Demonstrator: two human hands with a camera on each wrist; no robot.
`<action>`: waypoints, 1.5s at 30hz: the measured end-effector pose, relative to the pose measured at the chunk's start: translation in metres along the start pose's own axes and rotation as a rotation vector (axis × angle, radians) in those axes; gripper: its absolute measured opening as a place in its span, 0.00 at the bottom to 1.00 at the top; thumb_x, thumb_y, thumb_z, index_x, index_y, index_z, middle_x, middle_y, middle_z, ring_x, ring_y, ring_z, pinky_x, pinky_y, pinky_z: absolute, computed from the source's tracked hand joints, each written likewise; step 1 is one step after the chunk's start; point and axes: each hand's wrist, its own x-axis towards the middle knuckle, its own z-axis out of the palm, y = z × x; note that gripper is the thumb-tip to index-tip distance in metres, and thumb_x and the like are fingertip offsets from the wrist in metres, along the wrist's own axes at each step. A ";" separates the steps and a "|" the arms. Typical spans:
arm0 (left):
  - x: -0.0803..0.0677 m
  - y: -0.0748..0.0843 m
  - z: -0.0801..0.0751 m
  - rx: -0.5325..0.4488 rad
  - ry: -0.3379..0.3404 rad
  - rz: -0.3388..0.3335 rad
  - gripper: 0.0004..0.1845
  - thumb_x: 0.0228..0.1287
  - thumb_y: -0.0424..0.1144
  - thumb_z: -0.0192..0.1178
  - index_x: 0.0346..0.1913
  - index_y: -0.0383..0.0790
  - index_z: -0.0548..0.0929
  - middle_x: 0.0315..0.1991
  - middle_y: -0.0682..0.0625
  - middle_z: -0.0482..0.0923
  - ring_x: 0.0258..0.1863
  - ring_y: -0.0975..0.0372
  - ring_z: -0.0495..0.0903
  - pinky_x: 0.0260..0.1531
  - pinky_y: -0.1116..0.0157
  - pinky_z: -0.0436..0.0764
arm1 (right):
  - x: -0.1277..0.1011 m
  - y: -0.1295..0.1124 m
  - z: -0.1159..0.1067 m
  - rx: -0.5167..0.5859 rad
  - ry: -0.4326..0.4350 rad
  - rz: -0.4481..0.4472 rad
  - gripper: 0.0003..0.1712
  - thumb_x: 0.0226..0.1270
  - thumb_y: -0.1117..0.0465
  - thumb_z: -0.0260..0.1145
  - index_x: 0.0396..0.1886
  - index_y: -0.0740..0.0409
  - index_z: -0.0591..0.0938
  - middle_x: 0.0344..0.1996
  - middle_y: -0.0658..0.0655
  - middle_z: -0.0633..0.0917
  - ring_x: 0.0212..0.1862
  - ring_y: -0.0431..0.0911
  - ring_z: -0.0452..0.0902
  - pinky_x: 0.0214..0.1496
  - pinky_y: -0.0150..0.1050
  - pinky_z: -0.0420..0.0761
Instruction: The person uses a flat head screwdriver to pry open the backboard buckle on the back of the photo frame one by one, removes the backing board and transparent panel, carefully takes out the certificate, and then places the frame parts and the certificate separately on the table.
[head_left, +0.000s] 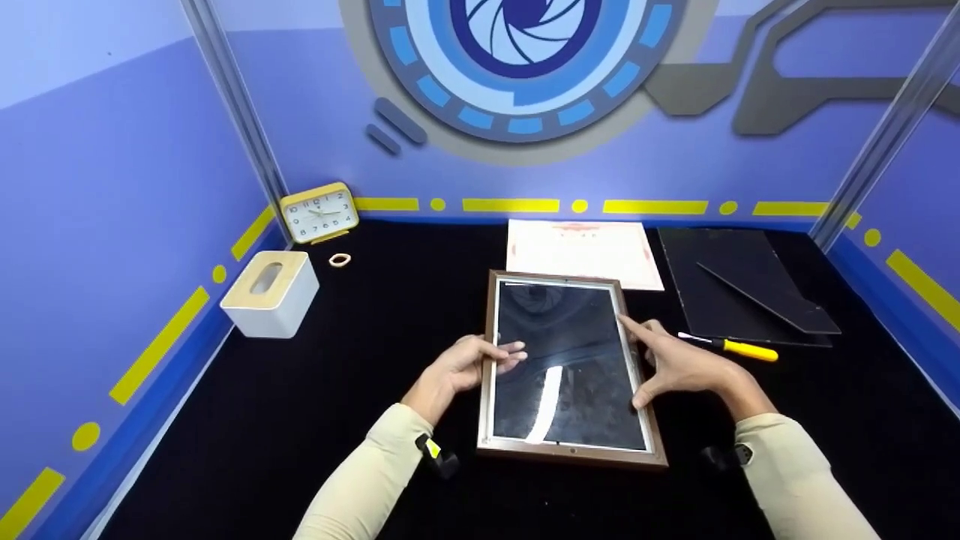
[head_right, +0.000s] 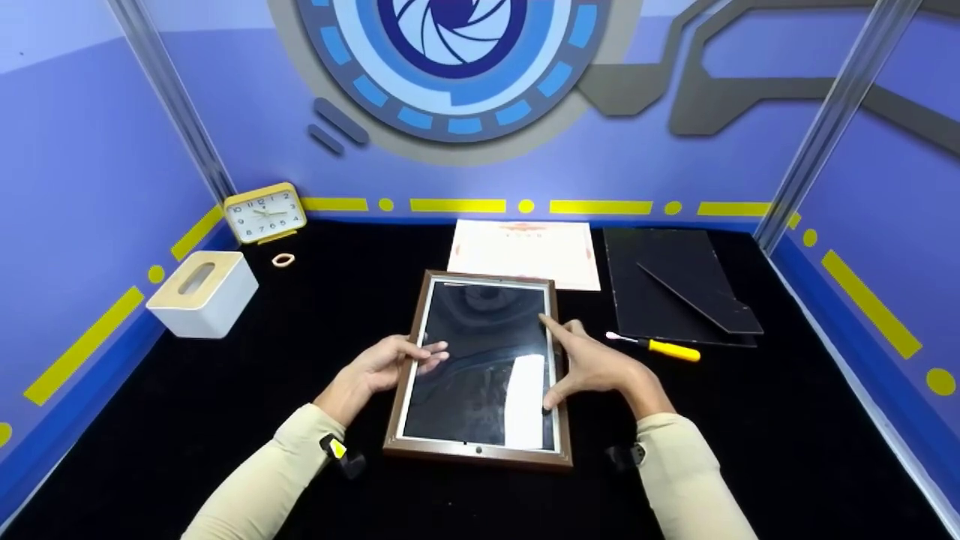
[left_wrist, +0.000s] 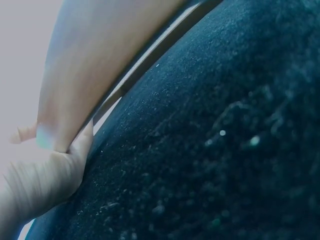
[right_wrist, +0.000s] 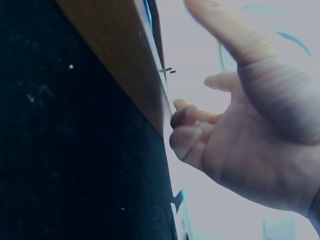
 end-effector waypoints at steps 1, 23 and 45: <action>0.000 0.000 0.000 -0.002 0.002 0.000 0.10 0.60 0.11 0.45 0.40 0.21 0.73 0.38 0.38 0.86 0.37 0.51 0.87 0.41 0.63 0.85 | 0.000 0.000 0.000 0.013 -0.011 -0.013 0.78 0.36 0.45 0.86 0.80 0.67 0.48 0.52 0.64 0.67 0.40 0.49 0.66 0.42 0.35 0.71; -0.004 0.003 0.004 0.375 0.024 0.144 0.38 0.58 0.16 0.55 0.71 0.30 0.56 0.42 0.37 0.79 0.33 0.55 0.85 0.38 0.61 0.86 | 0.005 0.006 0.006 0.142 0.024 0.039 0.60 0.56 0.50 0.79 0.79 0.66 0.54 0.55 0.60 0.66 0.36 0.47 0.66 0.36 0.33 0.69; -0.016 0.005 0.009 1.313 0.365 0.274 0.46 0.56 0.46 0.73 0.72 0.26 0.65 0.72 0.35 0.62 0.72 0.45 0.60 0.68 0.34 0.47 | 0.005 -0.030 0.006 0.193 0.147 -0.049 0.55 0.49 0.69 0.81 0.75 0.70 0.61 0.50 0.64 0.70 0.30 0.55 0.65 0.32 0.31 0.68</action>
